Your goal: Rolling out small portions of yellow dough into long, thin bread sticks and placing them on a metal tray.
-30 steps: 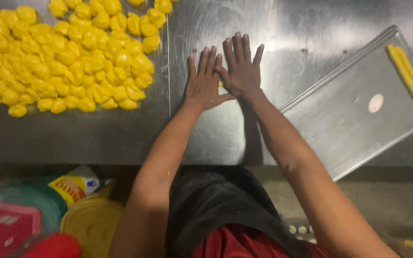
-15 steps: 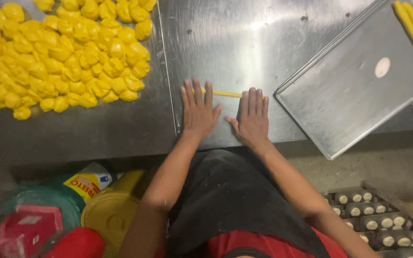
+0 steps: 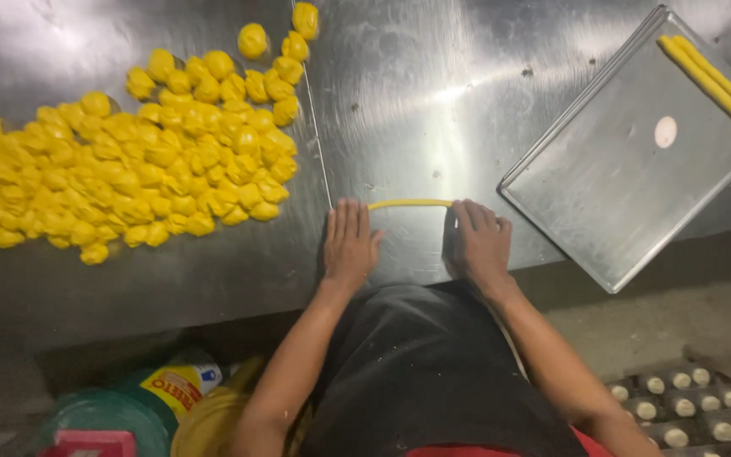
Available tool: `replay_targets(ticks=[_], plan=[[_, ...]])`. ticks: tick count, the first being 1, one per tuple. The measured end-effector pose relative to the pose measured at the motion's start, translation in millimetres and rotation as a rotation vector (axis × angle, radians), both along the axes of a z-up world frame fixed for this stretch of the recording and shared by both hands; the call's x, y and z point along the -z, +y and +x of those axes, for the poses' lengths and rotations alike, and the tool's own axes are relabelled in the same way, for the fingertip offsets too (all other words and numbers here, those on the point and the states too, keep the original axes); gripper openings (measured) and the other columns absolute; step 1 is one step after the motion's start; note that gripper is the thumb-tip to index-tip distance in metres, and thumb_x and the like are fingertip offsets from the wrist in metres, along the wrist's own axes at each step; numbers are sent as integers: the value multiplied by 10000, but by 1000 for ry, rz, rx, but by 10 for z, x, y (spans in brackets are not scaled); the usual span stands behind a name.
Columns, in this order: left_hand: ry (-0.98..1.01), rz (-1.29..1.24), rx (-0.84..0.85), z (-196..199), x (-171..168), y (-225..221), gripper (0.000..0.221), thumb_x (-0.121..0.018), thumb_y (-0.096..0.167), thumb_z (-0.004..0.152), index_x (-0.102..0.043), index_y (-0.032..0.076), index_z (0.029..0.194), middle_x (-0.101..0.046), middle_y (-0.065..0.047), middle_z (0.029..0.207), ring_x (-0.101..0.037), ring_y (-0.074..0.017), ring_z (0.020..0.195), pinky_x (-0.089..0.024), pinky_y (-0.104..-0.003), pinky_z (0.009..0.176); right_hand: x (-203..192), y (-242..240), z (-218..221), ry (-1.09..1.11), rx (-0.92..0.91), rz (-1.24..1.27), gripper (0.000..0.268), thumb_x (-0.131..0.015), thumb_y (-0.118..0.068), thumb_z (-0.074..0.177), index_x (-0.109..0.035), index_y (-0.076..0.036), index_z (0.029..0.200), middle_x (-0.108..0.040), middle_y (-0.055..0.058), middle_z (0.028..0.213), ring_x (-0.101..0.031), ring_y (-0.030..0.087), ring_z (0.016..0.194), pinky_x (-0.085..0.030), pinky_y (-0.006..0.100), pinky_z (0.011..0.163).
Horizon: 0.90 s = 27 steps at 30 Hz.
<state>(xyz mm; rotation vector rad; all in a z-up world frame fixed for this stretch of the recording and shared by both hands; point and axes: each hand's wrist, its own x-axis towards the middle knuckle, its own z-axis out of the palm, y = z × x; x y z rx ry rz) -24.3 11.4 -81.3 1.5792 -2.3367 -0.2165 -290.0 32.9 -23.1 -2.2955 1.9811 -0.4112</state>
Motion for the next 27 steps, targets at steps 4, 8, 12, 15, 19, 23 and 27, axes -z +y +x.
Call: replay_targets(ticks=[4,8,12,15,19,23,27], plan=[[193,54,-32,222,-67,-63,373,-593,196,1070,-617,6,1389,-659,-121,1286,-594,-322,1251,-460,-513,1044,165,-59,-72,-50,103,-18,380,-696,-122,870,-640,-118,1246,-655,90,1234,-586,317,1112,-426,506,869],[100,-9,116,422,-148,-429,185,-644,124,920,-671,85,1099,-679,-106,1069,-637,-330,1034,-500,-486,865,52,-95,-255,-174,165,49,226,-678,-88,869,-649,-159,1081,-673,65,1023,-636,307,976,-459,463,774],[173,109,187,345,-474,-808,111,-659,131,975,-682,80,1071,-668,-133,956,-654,-367,877,-523,-489,740,-186,78,-686,-400,290,39,181,-677,-60,927,-656,-126,1094,-678,89,949,-688,299,825,-523,425,705],[277,44,326,-199,-799,-1100,113,-683,151,925,-692,102,1026,-670,-135,915,-662,-373,824,-524,-481,688,-169,203,-1104,-366,345,-132,210,-730,-29,898,-685,-95,1092,-683,125,977,-689,337,854,-544,429,723],[237,87,456,-1267,-857,-1528,73,-658,94,942,-686,126,1001,-671,-108,941,-667,-344,894,-538,-472,749,-115,253,-1790,-363,458,-208,231,-734,-3,910,-706,-87,1124,-694,127,1021,-698,336,908,-559,424,780],[287,-5,627,-2502,-808,-1953,269,-608,13,859,-679,107,1101,-665,-113,1000,-648,-345,960,-545,-479,758,-32,179,-2565,-358,642,-326,253,-724,18,939,-693,-34,1184,-696,157,1083,-697,344,939,-557,426,807],[209,49,649,-3624,-699,-2367,172,-611,27,889,-658,109,1033,-669,-96,1001,-657,-341,1006,-544,-493,776,245,-59,-3393,-360,824,-409,164,-741,18,979,-690,-19,1130,-687,160,1041,-682,350,918,-535,442,793]])
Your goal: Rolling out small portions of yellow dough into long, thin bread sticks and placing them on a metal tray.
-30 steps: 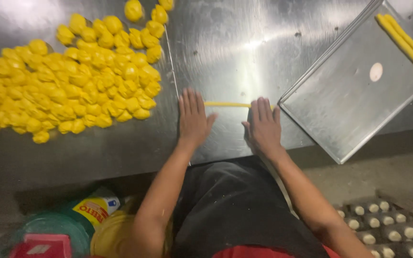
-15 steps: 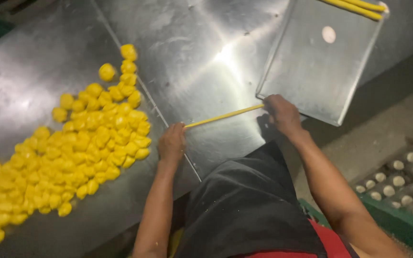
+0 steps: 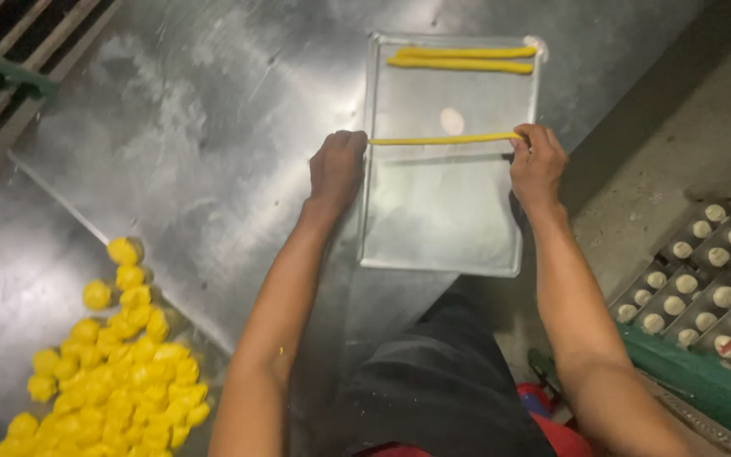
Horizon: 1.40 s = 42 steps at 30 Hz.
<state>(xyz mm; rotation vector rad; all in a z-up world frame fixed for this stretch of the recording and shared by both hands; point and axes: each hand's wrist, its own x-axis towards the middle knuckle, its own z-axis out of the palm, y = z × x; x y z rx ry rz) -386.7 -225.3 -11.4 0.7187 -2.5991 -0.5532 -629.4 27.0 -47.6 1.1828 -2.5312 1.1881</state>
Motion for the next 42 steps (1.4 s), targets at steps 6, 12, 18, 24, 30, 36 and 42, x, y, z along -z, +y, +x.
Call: replay_targets(ticks=[6,12,18,24,30,36,42], plan=[[-97,67,-75,-989,130,-426,144,-632,62,918,-682,126,1038,-655,-132,1093,-660,-347,985,-548,-484,787,164,-368,-731,91,35,-19,188,-761,20,943,-695,-47,1106,-661,155,1074,-666,366,978,-537,451,838],[-60,16,-76,-1276,394,-613,153,-678,90,949,-663,92,1101,-634,-112,1018,-639,-345,995,-528,-503,756,225,-536,-915,28,109,158,168,-782,-48,969,-705,-62,1117,-658,131,1074,-629,362,1033,-480,479,889],[-240,-101,-18,-1183,744,-520,310,-645,62,951,-645,106,1258,-632,-107,1187,-583,-342,1187,-532,-475,897,354,-407,-733,230,108,277,351,-761,-90,997,-677,-90,1338,-600,129,1357,-548,342,1270,-425,513,1053],[-551,-91,111,-1284,431,-61,652,-444,527,1002,-365,209,1566,-220,-109,1662,-136,-366,1549,-70,-770,1155,283,-583,-467,177,-201,475,692,-678,-346,997,-464,-41,1580,-385,198,1652,-283,427,1551,-82,762,1169],[-536,263,17,-1414,227,-129,657,-342,605,1037,-349,246,1588,-159,-85,1721,-40,-360,1591,9,-799,1133,185,-908,-294,67,-136,598,736,-501,-532,1045,-331,-98,1615,-239,180,1714,-106,427,1582,90,790,1121],[-98,121,17,-1083,-19,-91,603,-637,424,933,-526,172,1470,-345,-243,1590,-272,-472,1457,-322,-683,1051,168,-960,-340,-10,-140,546,695,-487,-480,1048,-338,-106,1615,-245,172,1699,-131,441,1560,72,810,1100],[-3,339,-416,714,210,653,293,-662,251,955,-690,36,1151,-712,-206,1098,-673,-415,1002,-539,-485,844,223,570,47,80,-95,328,552,-661,-334,1000,-569,-12,1439,-488,287,1573,-387,502,1492,-186,796,1127]])
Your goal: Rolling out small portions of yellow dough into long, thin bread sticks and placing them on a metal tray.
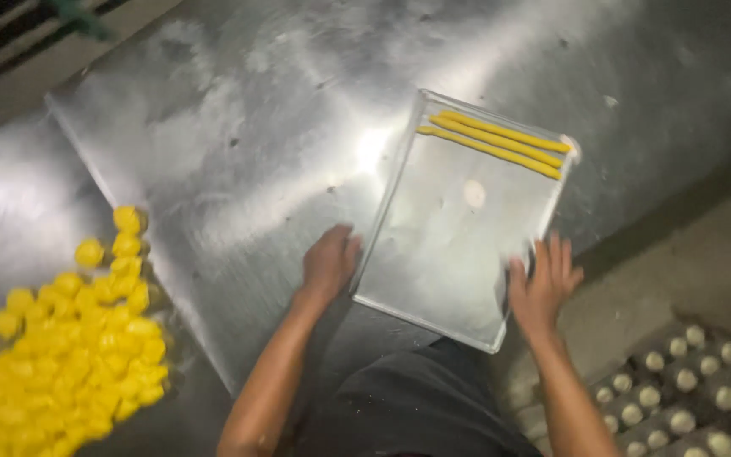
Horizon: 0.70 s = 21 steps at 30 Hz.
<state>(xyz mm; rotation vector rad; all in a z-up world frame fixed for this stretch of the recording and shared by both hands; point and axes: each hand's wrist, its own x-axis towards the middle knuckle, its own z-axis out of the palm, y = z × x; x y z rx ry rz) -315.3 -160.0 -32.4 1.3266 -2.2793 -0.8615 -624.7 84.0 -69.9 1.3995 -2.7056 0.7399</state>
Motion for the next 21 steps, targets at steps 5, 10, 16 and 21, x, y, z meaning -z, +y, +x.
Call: replay_targets(ticks=[5,10,16,21], plan=[[-115,232,-355,1195,-188,928,200,-657,264,955,-718,87,1027,-745,-161,943,-713,-379,893,-553,-476,769,-196,173,675,-121,-131,-33,488,-627,-302,1033,-587,-7,1419,-507,259,1554,-403,472,1500,-228,699,1183],[19,338,-606,1630,-99,1488,210,-673,273,934,-715,93,1033,-754,-139,899,-745,-319,832,-574,-433,721,-436,-820,1306,-139,-494,-143,399,-633,-200,1014,-601,-2,1359,-566,223,1478,-445,431,1467,-268,594,1226],[177,191,-590,2213,-93,1789,268,-694,226,935,-707,22,1110,-754,-161,953,-739,-332,846,-571,-416,718,-705,-2059,2454,4,-1006,-181,450,-687,-74,928,-587,-17,1363,-566,214,1456,-451,437,1446,-339,573,1201],[305,110,-748,3157,33,2172,286,-695,227,942,-696,10,1128,-743,-178,1021,-750,-325,882,-601,-408,725,-717,-2793,3740,-11,-1320,-198,561,-752,-81,871,-569,-33,1399,-524,228,1480,-434,456,1426,-382,548,1149]])
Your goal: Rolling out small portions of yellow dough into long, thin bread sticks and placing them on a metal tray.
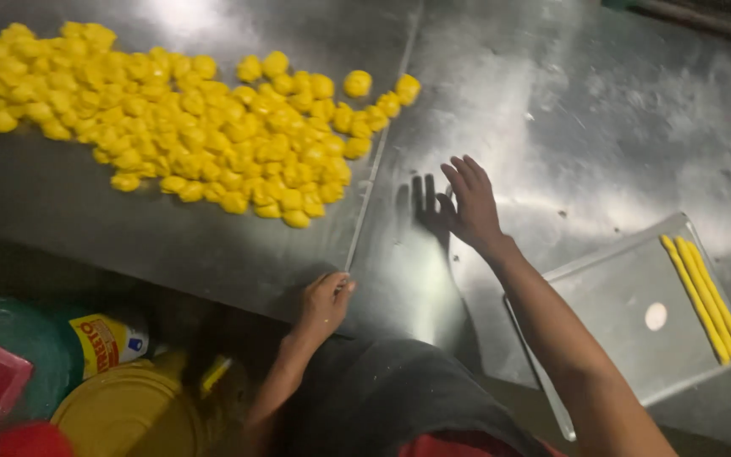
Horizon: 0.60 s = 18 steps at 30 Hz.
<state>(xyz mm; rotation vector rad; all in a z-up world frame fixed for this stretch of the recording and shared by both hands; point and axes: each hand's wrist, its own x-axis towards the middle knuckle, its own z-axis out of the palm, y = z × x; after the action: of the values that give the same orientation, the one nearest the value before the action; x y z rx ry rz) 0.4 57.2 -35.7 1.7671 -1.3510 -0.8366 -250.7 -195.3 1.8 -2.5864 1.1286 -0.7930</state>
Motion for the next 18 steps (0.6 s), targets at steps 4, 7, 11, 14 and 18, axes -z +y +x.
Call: replay_targets(ticks=[4,7,11,14,18], plan=[[-63,9,-150,762,-10,301,278,-694,246,951,-717,21,1113,-757,-184,1018,-749,-337,901,-596,-422,755,210,-688,831,25,-174,-8,638,-756,-87,842,-535,-26,1437,-518,231,1494,-436,451,1432,-406,517,1178],[-112,81,-287,1273,-51,530,291,-684,270,954,-724,37,1124,-764,-182,1023,-744,-347,917,-590,-429,762,481,-1301,1217,283,-166,-14,752,-774,-138,673,-543,-25,1380,-513,257,1445,-432,468,1377,-393,518,1115],[-246,77,-440,1761,49,809,302,-665,292,962,-726,37,1112,-753,-194,1031,-722,-379,923,-575,-437,771,810,-2055,1390,335,-184,-40,668,-743,-202,834,-526,-17,1439,-529,250,1448,-455,474,1372,-428,514,1130],[-265,130,-566,1820,-69,806,315,-647,310,973,-725,41,1117,-748,-193,1019,-723,-375,907,-573,-431,769,959,-2394,1448,382,-273,-141,683,-734,-206,815,-542,-27,1445,-551,235,1440,-482,467,1322,-444,497,1100],[-184,222,-659,1678,-151,652,322,-636,307,996,-717,38,1152,-742,-192,1020,-725,-373,885,-568,-433,762,499,-1811,1318,511,-82,33,473,-684,-96,785,-685,-145,1255,-647,123,1309,-576,412,1133,-526,451,940]])
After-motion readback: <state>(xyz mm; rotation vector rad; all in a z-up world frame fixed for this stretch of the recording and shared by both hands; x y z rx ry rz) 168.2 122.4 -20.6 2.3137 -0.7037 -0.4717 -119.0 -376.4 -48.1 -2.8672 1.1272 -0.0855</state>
